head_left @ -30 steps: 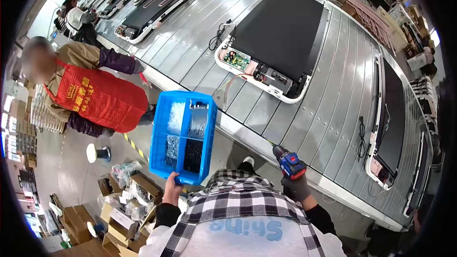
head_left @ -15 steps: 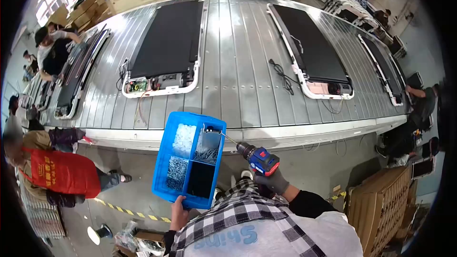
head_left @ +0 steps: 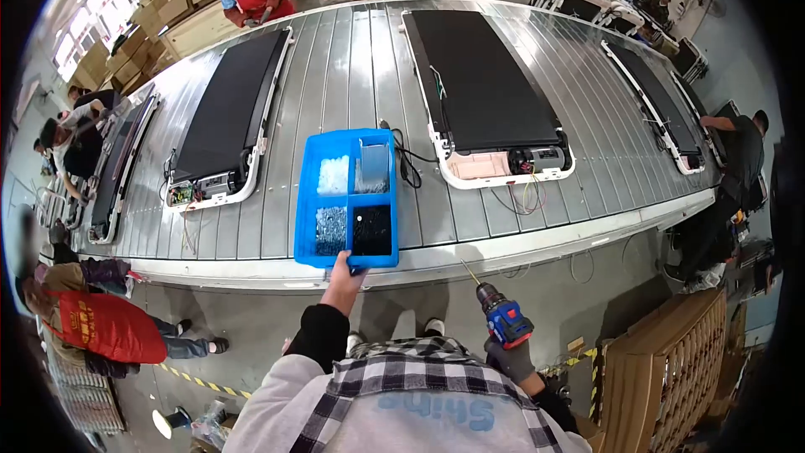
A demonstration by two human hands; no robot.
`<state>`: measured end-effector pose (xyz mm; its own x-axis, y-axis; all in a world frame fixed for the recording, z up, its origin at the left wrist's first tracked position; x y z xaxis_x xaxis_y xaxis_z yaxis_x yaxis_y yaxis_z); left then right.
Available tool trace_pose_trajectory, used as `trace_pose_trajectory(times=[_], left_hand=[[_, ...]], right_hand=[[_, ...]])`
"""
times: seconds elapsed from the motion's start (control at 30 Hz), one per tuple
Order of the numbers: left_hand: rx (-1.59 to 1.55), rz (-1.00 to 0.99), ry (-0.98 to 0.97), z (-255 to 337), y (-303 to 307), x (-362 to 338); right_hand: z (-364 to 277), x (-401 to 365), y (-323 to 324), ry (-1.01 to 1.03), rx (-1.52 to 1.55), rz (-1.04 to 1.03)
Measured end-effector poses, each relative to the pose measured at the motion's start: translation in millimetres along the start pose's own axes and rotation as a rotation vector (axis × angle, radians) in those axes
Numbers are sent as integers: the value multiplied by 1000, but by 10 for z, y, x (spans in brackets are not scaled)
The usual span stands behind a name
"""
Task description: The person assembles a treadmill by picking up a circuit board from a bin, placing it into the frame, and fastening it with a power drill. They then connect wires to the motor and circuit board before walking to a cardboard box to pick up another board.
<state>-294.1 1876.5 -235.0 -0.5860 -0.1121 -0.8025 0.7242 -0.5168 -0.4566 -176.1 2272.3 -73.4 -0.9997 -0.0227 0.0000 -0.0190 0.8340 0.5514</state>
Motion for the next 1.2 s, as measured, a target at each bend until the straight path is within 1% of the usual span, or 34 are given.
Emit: trace_pose_trajectory(times=[0.03,0.07,0.13,0.17,0.23,0.27,0.3,0.33,0.37,0.4,0.43,0.47,0.53,0.57,0.6,0.63,0.67,0.73,0.77,0.87,0.9,0.97,1.0,1.07,1.1,1.13,1.17,1.2], left_hand=[[-8,-143,-27,-22,-360,-95],[217,-212,-359,54,-797,-396],[346,128,114,-133,-941,-335],[597,-106,96,-124,-1084,-411],[901,-156,-43,121,-1377,-463],[970,-60,-187,359,-1529,-358],[943,6,-316,624,-1666,-117],[908,11,-459,890,-1864,92],[931,25,-573,1175,-2137,307],[941,96,-744,1423,-2440,369],[1043,130,-891,1660,-2650,614],[1067,182,-949,1841,-2791,926],[1169,348,-1021,2107,-2857,1793],[1235,391,-810,2071,-3065,1523],[1366,451,-930,2111,-3158,1618],[1499,511,-1051,2124,-3252,1704],[1521,524,-933,2080,-3382,1478],[1599,428,-903,1985,-3416,1696],[1587,478,-887,1971,-3396,1770],[1653,494,-902,2002,-3269,1851],[1650,501,-980,2024,-3179,1781],[1531,407,-1108,2058,-3039,1365],[1443,438,-1163,2057,-2920,1120],[1179,403,-1126,1997,-2541,812],[1110,424,-1153,1926,-2235,848],[1021,426,-1188,1799,-2184,586],[934,384,-1238,1681,-2031,582],[934,420,-1199,1557,-1856,611]], right_hand=[[167,32,86,-59,57,7],[336,61,173,-116,113,18],[464,266,327,-146,92,23],[499,395,366,-149,76,28],[521,663,394,-160,75,43],[507,815,400,-166,87,50],[494,967,406,-171,100,58],[334,1184,415,-287,242,37],[203,1432,458,-304,416,115],[139,1631,462,-277,369,164],[83,1838,472,-244,319,213],[186,1984,399,-437,334,177],[303,2263,414,-465,260,197],[416,2370,412,-483,225,208],[632,2394,432,-532,165,210],[552,2419,508,-562,171,254],[481,2408,577,-598,178,296],[447,2343,731,-616,184,369],[456,2271,810,-617,191,405],[567,2094,981,-631,201,467],[606,2042,1023,-631,205,473],[668,2059,1086,-623,214,469],[698,2134,1103,-607,217,460],[772,2222,1142,-586,231,428],[805,2273,1172,-569,237,410],[843,2332,1181,-552,245,383],[865,2404,1208,-535,261,364],[895,2439,1224,-520,271,347]])
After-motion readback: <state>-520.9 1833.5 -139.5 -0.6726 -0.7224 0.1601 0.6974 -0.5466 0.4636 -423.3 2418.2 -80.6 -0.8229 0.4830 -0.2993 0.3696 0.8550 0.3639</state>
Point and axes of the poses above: each hand's wrist, its own x-axis towards the middle knuckle, its own y-axis out of the back of the hand, z = x × y, the point moved 7 cm from there along x, towards the middle knuckle, and after that the axes turned 8 degrees about z, right-handed, at the moved point
